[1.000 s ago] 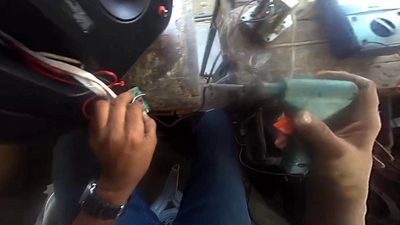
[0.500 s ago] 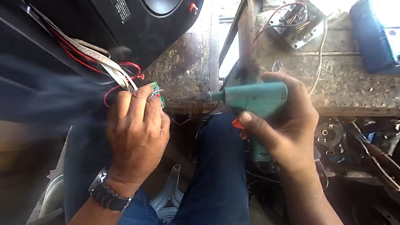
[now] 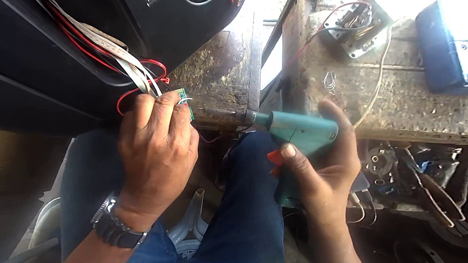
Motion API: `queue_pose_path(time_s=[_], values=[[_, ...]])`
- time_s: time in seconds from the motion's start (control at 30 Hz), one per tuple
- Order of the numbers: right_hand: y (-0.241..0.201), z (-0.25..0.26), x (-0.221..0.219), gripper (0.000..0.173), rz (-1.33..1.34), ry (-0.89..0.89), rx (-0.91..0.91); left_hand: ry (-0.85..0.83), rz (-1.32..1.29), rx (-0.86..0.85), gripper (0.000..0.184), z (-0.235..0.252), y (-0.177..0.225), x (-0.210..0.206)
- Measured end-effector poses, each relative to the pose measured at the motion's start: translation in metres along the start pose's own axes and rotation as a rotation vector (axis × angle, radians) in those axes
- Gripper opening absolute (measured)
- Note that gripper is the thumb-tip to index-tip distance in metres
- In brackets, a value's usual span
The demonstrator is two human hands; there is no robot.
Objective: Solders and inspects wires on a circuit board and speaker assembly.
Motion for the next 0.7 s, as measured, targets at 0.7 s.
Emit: queue_pose_path(time_s=[0.7], values=[[0.005,0.003,-0.005,0.075,-0.026,-0.029,-0.029,0.066,-0.032,0.013,0.020,-0.005,-0.004,-0.002]])
Point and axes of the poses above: each hand's wrist, its own z-axis towards the middle knuckle, its own x-axis out of the back of the hand, y = z × x, the point moved 6 cm from there along z, towards the middle knuckle, and after that the axes turned 6 degrees about y, right-handed, at the moved point
